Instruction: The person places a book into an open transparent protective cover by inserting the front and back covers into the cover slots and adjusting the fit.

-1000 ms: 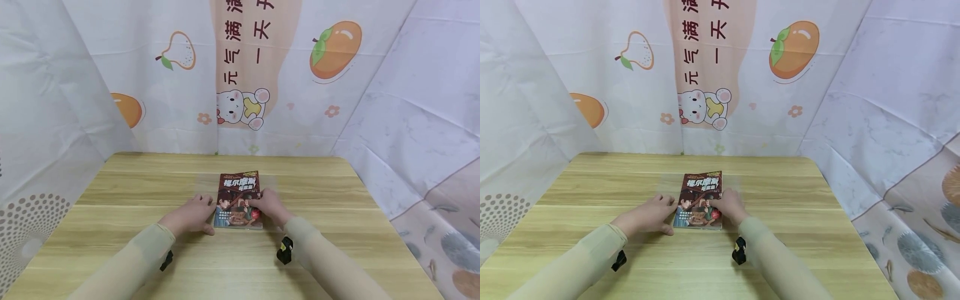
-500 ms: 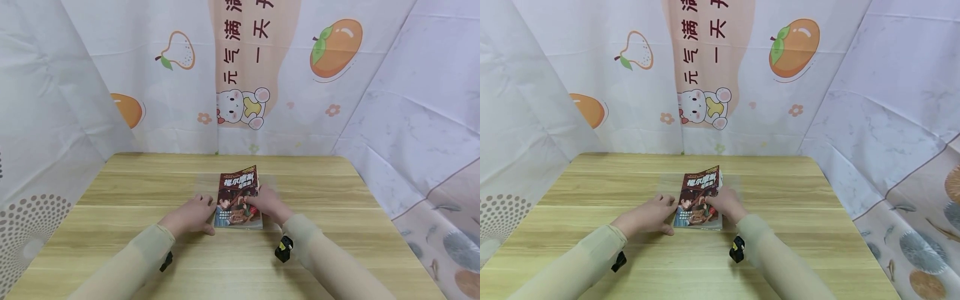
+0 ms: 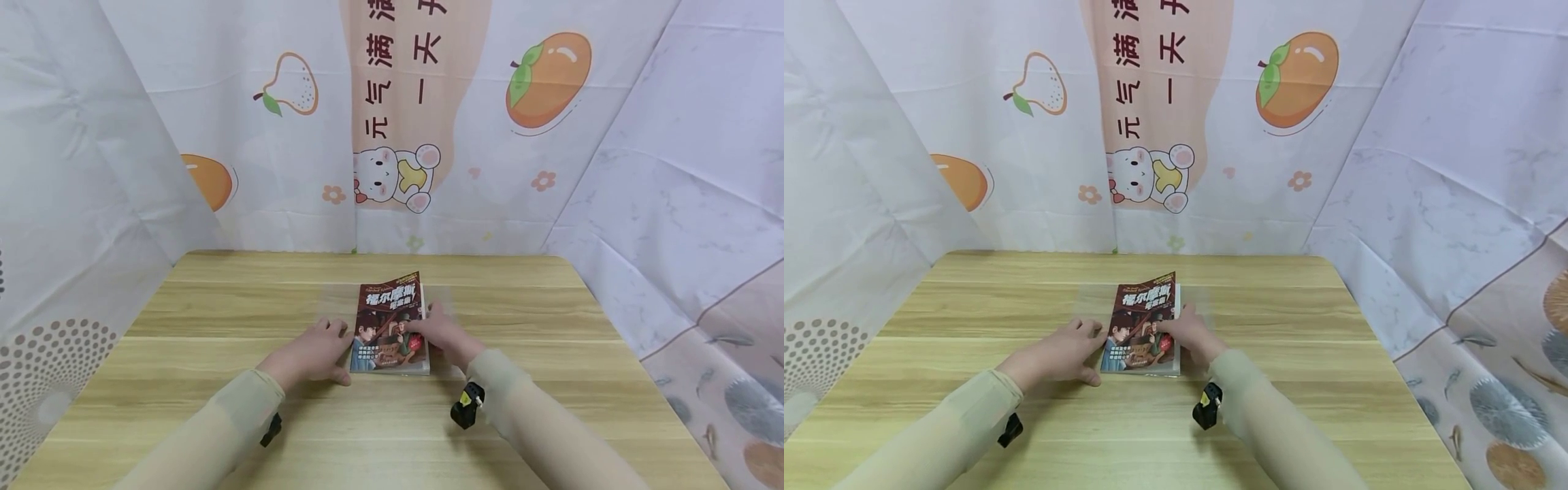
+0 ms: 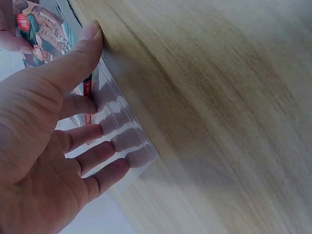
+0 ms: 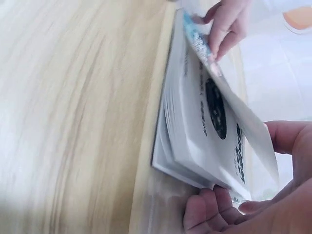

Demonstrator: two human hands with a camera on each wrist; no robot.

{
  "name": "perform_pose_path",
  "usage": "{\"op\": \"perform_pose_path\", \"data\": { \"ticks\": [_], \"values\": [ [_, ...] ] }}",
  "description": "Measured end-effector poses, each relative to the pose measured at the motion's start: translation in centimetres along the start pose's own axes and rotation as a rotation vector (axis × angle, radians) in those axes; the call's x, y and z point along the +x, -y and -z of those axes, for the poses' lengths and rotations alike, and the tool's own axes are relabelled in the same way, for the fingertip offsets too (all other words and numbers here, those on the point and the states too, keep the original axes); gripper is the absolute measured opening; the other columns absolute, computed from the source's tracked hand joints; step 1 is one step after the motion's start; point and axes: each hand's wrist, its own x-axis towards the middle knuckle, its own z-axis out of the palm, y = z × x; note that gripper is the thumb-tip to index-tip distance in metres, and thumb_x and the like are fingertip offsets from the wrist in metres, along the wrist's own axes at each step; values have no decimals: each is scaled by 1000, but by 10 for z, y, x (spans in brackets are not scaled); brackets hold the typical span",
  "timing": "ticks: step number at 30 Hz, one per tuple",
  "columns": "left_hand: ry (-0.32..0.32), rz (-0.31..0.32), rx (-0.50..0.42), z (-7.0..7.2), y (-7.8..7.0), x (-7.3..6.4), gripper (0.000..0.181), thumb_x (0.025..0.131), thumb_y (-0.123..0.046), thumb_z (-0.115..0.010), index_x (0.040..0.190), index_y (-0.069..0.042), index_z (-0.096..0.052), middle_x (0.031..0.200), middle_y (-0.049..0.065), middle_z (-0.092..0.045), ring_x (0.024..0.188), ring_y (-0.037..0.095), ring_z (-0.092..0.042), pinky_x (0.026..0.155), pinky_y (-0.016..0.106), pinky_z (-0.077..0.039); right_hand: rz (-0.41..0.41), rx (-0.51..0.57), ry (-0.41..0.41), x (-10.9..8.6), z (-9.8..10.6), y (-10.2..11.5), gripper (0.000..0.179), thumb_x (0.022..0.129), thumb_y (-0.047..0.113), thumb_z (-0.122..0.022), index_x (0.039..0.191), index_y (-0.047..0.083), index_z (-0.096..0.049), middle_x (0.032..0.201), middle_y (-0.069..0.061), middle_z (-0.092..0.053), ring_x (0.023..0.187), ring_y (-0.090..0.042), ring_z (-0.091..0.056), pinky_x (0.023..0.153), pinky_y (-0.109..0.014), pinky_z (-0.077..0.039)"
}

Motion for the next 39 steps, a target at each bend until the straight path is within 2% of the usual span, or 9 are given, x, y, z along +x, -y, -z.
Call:
{"op": "perform_pose_path", "data": {
  "ticks": [3,5,8,12,15,18,24,33,39],
  "values": [
    [-3,1,-8,0,0,0,92,80,-56,-80,147,1,-52,151,23,-45,130,40,-47,112,51,-41,-12,58,39,0,3,1,53,94,21,-72,130,-6,-45,110,-17,-64,90,-24,-64,86,-40,-52],
    [-4,3,-9,0,0,-1,92,80,-56,-80,147,0,-52,151,22,-45,130,40,-47,112,51,-41,-21,76,66,1,4,1,31,94,20,-72,109,-3,-58,85,-8,-67,68,-15,-59,71,-32,-48],
    [-3,5,-9,-1,1,-1,92,81,-56,-79,148,0,-52,152,22,-45,130,39,-47,112,52,-41,-29,69,78,3,5,1,20,93,20,-73,90,1,-67,70,-4,-68,59,-11,-57,65,-29,-47],
    [8,10,-14,-2,1,-1,92,81,-57,-78,150,-2,-50,153,21,-43,132,39,-45,112,54,-40,-9,-57,27,1,3,1,29,92,20,-75,106,-4,-68,94,-10,-72,81,-17,-63,83,-36,-52],
    [10,12,-11,-3,2,0,92,82,-58,-78,150,-3,-49,154,21,-42,133,39,-44,112,57,-40,69,-217,-21,-1,-2,3,45,90,20,-75,126,-3,-62,117,-15,-68,103,-25,-61,99,-46,-49],
    [5,14,-7,-3,2,0,92,82,-58,-77,150,-3,-50,154,20,-42,133,39,-44,111,58,-40,143,-274,-38,-3,-7,8,50,91,18,-73,135,1,-57,127,-17,-66,111,-31,-62,103,-52,-47],
    [6,19,-7,-4,2,0,92,82,-58,-77,150,-3,-50,154,20,-42,132,38,-45,111,57,-41,140,-222,-20,-4,-10,12,56,96,21,-68,143,3,-45,138,-23,-59,128,-37,-55,109,-53,-43],
    [14,27,-30,-3,1,-1,92,82,-57,-78,150,-3,-49,155,20,-42,133,39,-43,112,60,-39,62,-124,-24,-1,-12,7,55,97,23,-68,144,7,-45,136,-20,-59,112,-28,-61,88,-45,-55],
    [14,34,-31,-2,1,-1,92,82,-57,-78,150,-3,-49,154,20,-42,134,39,-43,111,60,-39,45,-85,-25,-1,-13,5,63,98,21,-67,151,6,-37,142,-24,-53,116,-31,-58,95,-49,-52]
  ]
}}
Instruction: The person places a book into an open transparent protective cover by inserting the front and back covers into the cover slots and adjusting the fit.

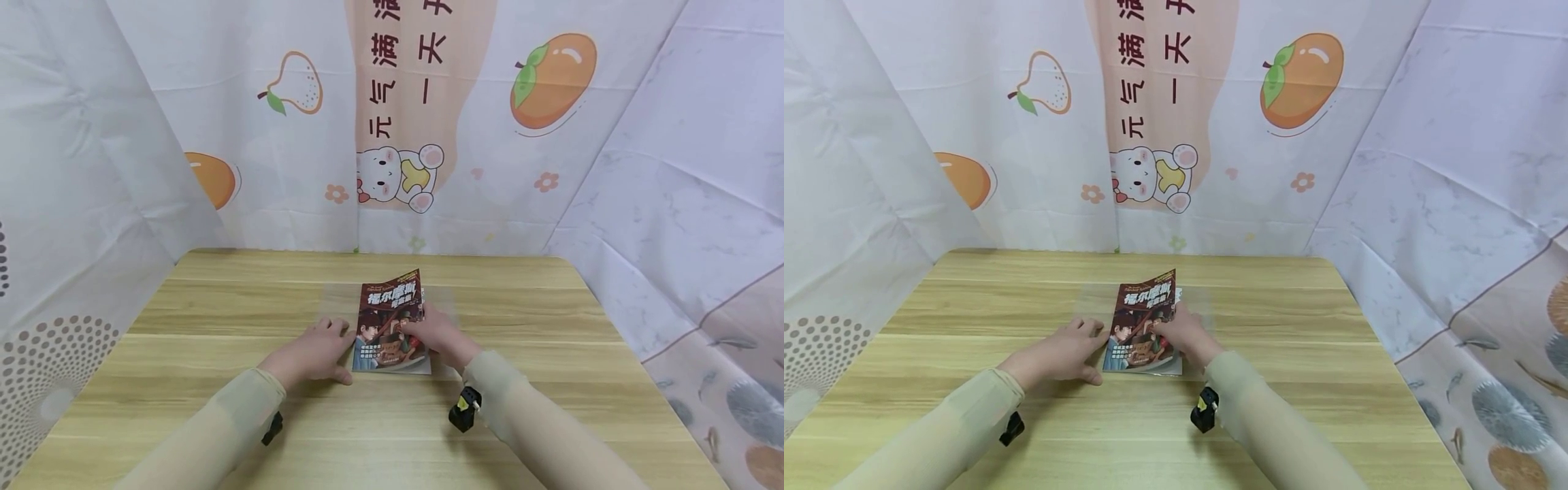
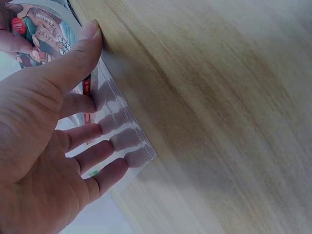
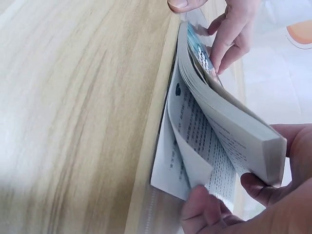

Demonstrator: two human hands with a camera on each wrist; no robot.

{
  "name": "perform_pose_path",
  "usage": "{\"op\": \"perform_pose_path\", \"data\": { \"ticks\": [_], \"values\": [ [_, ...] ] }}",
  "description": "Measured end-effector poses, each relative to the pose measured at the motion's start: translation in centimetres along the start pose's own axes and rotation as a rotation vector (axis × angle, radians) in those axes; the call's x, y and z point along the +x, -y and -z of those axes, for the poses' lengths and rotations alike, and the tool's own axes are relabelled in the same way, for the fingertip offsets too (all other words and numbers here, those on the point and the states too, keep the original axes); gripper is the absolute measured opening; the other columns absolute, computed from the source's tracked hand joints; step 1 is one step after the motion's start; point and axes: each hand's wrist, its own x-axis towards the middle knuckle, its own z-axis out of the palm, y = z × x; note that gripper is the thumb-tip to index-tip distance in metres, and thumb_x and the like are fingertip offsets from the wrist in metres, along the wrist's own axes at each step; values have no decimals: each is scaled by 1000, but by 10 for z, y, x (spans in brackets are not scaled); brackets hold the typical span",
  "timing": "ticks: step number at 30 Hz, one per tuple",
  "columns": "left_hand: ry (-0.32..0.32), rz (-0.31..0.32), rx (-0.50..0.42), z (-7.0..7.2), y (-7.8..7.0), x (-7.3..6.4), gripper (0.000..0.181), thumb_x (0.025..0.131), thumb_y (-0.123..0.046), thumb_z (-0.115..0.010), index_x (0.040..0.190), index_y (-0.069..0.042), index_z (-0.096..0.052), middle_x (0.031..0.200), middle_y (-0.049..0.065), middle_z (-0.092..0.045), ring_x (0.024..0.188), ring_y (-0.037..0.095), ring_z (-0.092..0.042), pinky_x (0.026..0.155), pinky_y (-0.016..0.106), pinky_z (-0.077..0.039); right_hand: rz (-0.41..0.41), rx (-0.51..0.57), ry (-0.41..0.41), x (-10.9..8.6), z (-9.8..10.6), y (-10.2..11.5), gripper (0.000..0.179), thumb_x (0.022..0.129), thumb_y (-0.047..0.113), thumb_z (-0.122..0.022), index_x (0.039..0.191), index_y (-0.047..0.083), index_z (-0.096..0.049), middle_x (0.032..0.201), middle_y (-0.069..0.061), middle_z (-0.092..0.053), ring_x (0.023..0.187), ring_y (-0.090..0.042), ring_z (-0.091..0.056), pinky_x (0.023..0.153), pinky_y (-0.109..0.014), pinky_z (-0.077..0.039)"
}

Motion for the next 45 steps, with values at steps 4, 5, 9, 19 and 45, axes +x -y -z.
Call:
{"op": "perform_pose_path", "data": {
  "ticks": [4,5,9,19,45],
  "values": [
    [-3,-1,-3,1,0,0,92,81,-56,-79,150,-2,-50,153,20,-43,133,39,-43,111,60,-39,7,-8,-16,1,0,-1,62,96,20,-68,150,7,-41,140,-24,-54,109,-28,-58,89,-42,-52],
    [-4,-1,-1,1,0,0,92,81,-56,-79,150,-2,-50,153,20,-43,133,39,-44,111,60,-40,4,-3,-17,1,0,-1,61,95,20,-68,149,8,-42,138,-23,-55,105,-28,-60,86,-41,-53],
    [-11,-5,4,2,0,1,92,80,-57,-79,149,-2,-51,152,20,-44,131,39,-44,110,59,-41,16,21,0,0,1,0,57,96,18,-67,147,9,-44,129,-20,-61,94,-24,-65,77,-37,-54],
    [-9,1,-7,0,-1,0,92,81,-56,-80,150,-3,-50,152,19,-44,132,38,-43,110,60,-40,101,94,15,-2,3,-3,46,99,12,-63,141,3,-47,138,-20,-57,125,-34,-55,112,-53,-39],
    [-2,-11,21,-1,1,1,89,82,-58,-78,149,-5,-51,152,19,-43,130,37,-44,106,60,-43,143,303,-18,-12,33,-3,25,110,17,-41,134,11,-38,86,-17,-65,50,-21,-59,40,-34,-47]
  ]
}}
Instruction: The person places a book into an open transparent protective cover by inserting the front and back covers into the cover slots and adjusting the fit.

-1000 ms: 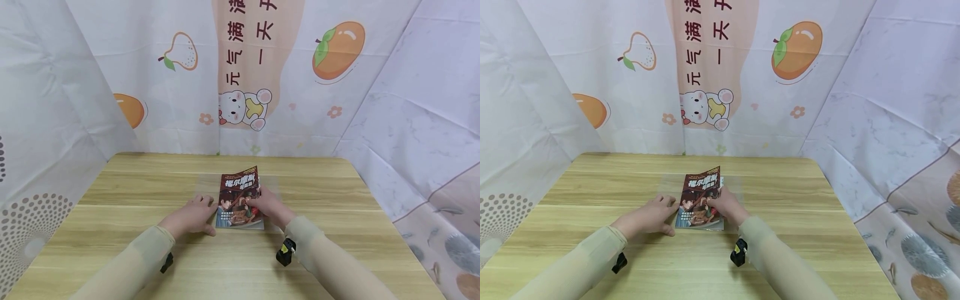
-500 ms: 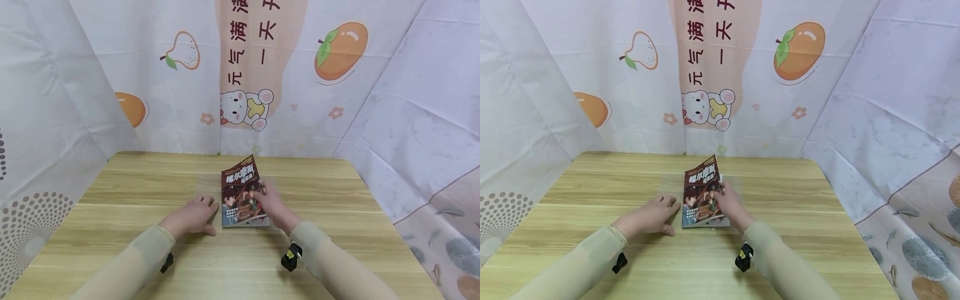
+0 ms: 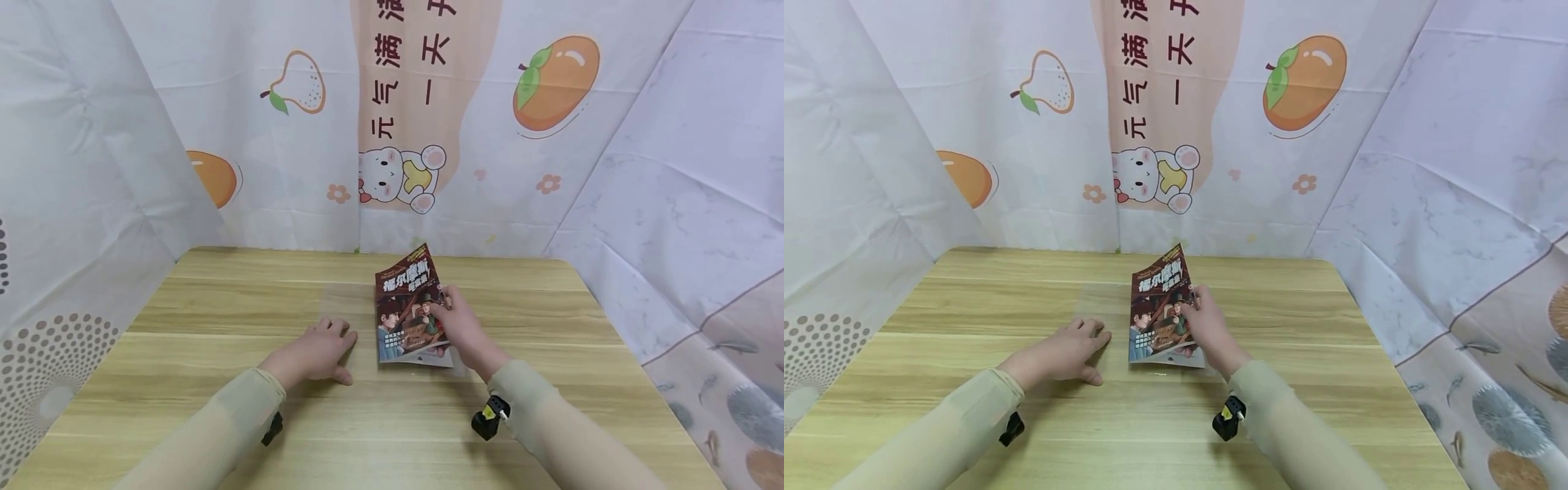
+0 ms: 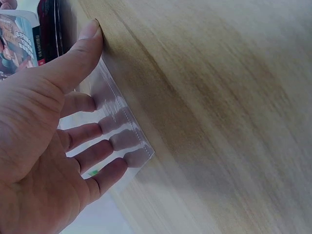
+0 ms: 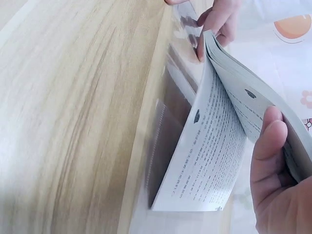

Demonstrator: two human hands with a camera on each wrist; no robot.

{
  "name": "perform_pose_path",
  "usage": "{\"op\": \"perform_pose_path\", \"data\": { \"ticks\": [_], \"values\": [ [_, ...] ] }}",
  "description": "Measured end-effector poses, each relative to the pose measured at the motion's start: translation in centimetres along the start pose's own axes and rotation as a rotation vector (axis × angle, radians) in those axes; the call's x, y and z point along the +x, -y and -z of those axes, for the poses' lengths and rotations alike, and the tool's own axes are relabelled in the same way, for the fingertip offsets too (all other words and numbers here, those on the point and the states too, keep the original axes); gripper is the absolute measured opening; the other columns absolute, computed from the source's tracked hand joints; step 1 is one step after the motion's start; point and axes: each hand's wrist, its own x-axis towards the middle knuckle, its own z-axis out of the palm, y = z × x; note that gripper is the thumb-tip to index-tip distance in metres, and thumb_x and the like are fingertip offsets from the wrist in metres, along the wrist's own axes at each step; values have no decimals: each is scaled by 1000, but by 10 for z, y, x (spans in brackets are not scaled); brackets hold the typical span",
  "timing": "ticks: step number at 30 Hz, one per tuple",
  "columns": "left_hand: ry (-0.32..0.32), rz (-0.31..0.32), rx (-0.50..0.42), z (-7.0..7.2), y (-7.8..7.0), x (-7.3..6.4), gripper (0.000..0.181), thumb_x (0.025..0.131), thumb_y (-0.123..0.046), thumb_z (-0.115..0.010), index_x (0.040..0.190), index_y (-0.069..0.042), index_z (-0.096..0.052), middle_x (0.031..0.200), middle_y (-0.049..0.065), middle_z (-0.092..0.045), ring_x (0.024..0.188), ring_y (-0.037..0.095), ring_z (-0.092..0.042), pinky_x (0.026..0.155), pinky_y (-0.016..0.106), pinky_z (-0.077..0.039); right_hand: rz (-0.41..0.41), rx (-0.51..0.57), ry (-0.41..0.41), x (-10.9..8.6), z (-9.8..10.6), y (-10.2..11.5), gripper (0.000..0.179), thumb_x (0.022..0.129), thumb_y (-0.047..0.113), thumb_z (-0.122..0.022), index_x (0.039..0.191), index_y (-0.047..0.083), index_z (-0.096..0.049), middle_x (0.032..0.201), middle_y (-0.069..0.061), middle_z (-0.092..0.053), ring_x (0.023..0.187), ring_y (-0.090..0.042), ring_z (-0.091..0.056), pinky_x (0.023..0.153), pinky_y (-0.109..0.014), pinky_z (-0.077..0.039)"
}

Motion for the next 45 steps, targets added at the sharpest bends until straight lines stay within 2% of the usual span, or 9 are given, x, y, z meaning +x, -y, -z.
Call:
{"op": "perform_pose_path", "data": {
  "ticks": [8,15,21,26,29,32,37,42,45],
  "values": [
    [9,9,-1,0,0,-1,90,82,-58,-78,149,-6,-51,152,19,-43,130,37,-44,107,59,-42,-12,10,-15,-2,5,2,24,110,17,-43,131,8,-38,85,-22,-68,47,-23,-61,39,-33,-48],
    [13,13,-13,0,0,-2,90,82,-57,-78,150,-6,-50,153,18,-42,132,37,-43,108,60,-41,-17,-32,-43,-3,7,1,22,108,17,-46,126,6,-40,86,-22,-68,49,-23,-62,40,-34,-49],
    [4,-4,-30,-3,1,-1,89,82,-56,-78,149,-5,-50,153,19,-42,133,38,-43,108,62,-41,-50,-27,-73,-2,8,-9,32,107,15,-50,137,9,-42,92,-20,-68,53,-24,-62,42,-36,-51],
    [2,-11,-34,-4,2,-1,89,82,-56,-78,150,-5,-50,154,19,-41,134,38,-42,108,62,-40,-54,-28,-79,1,11,-20,31,106,16,-51,134,8,-42,92,-19,-66,54,-22,-61,43,-35,-51],
    [7,-10,-49,-4,2,-1,88,83,-54,-78,150,-5,-49,155,19,-40,135,39,-41,109,62,-39,-51,-58,-91,3,13,-25,28,106,16,-53,130,5,-43,96,-19,-65,56,-22,-62,46,-37,-54],
    [14,-13,-59,-3,1,-3,86,85,-53,-77,151,-6,-48,155,18,-40,136,38,-40,111,61,-38,-61,-123,-103,3,16,-29,32,105,17,-55,132,3,-44,106,-19,-59,65,-20,-59,55,-38,-56],
    [15,-30,-51,-1,1,-4,82,88,-51,-76,152,-7,-48,156,18,-39,135,37,-40,111,60,-37,-75,-242,-124,3,20,-36,39,104,17,-57,136,-2,-45,113,-17,-53,77,-17,-51,68,-32,-48],
    [16,-40,-50,1,1,-5,81,90,-50,-75,152,-6,-48,155,18,-39,136,38,-40,112,60,-36,-95,-301,-133,4,24,-41,26,103,19,-59,116,-1,-48,105,-16,-56,77,-19,-58,66,-33,-54],
    [14,-49,-49,2,0,-6,79,91,-50,-74,152,-7,-48,154,18,-41,138,38,-40,113,59,-37,-94,-310,-114,5,28,-44,24,103,20,-58,111,1,-46,99,-14,-55,72,-18,-57,63,-34,-55]
  ]
}}
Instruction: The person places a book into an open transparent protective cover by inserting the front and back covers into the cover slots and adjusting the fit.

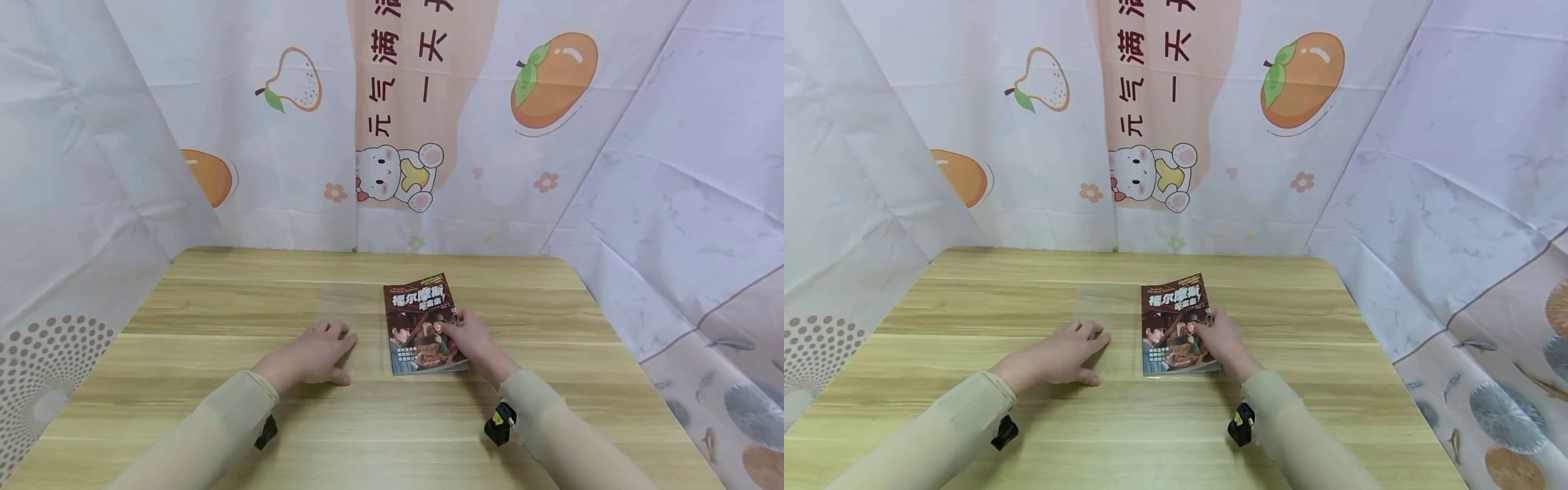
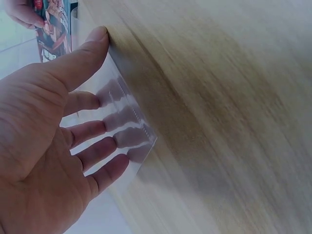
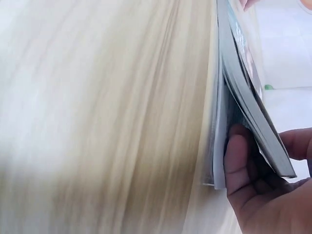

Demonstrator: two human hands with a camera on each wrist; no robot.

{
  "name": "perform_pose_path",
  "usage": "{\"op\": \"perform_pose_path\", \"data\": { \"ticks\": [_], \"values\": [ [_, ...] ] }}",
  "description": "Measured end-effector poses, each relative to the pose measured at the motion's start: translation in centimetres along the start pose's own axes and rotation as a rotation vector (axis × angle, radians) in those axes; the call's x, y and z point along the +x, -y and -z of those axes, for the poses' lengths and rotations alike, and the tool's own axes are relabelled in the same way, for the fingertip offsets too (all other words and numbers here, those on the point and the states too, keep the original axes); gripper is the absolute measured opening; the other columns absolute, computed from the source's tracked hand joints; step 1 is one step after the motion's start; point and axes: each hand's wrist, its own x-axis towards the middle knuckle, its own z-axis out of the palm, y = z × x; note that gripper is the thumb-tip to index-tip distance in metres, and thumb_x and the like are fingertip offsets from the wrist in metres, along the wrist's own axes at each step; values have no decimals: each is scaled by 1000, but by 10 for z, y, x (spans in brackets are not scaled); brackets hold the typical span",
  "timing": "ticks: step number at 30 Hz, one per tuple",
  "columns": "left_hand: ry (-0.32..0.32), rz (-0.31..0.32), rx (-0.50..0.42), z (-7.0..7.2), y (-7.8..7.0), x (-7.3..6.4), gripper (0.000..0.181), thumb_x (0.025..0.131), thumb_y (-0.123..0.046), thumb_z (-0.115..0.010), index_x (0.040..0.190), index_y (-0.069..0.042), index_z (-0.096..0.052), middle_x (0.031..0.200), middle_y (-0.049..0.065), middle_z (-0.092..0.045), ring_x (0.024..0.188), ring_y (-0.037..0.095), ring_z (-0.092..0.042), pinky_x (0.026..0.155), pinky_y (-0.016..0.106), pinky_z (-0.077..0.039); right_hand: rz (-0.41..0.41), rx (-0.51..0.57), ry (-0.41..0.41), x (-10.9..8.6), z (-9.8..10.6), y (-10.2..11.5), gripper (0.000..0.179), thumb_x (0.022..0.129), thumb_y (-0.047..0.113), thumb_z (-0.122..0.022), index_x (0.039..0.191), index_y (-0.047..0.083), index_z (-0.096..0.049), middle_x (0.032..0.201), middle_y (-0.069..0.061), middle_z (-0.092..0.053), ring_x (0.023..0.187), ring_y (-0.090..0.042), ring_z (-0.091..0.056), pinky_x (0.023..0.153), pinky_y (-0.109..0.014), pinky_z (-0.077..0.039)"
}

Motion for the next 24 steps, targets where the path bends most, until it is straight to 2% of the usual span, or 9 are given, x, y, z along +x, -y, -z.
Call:
{"op": "perform_pose_path", "data": {
  "ticks": [7,14,20,24],
  "values": [
    [-29,-76,-36,0,-3,-3,68,93,-50,-71,146,-9,-56,141,13,-53,130,32,-48,107,49,-45,35,-82,0,3,14,-11,30,103,21,-57,121,-1,-48,107,-18,-57,87,-24,-56,70,-33,-48],
    [-10,-111,-85,1,-4,-5,64,95,-45,-70,147,-10,-55,141,11,-54,127,31,-50,108,48,-45,63,-165,8,6,22,-18,35,104,25,-57,125,-2,-49,114,-20,-61,97,-27,-59,83,-41,-52],
    [0,-108,-122,0,9,-10,63,94,-37,-73,148,-12,-54,145,15,-49,133,34,-44,112,53,-39,59,-177,22,8,26,-20,38,103,24,-58,129,-3,-49,113,-20,-61,94,-26,-61,84,-42,-53],
    [2,-88,-159,-3,19,-14,67,92,-36,-76,150,-16,-52,160,20,-34,146,44,-30,118,63,-27,55,-182,29,7,28,-20,36,103,23,-58,126,-3,-49,111,-20,-61,92,-25,-60,81,-39,-53]
  ]
}}
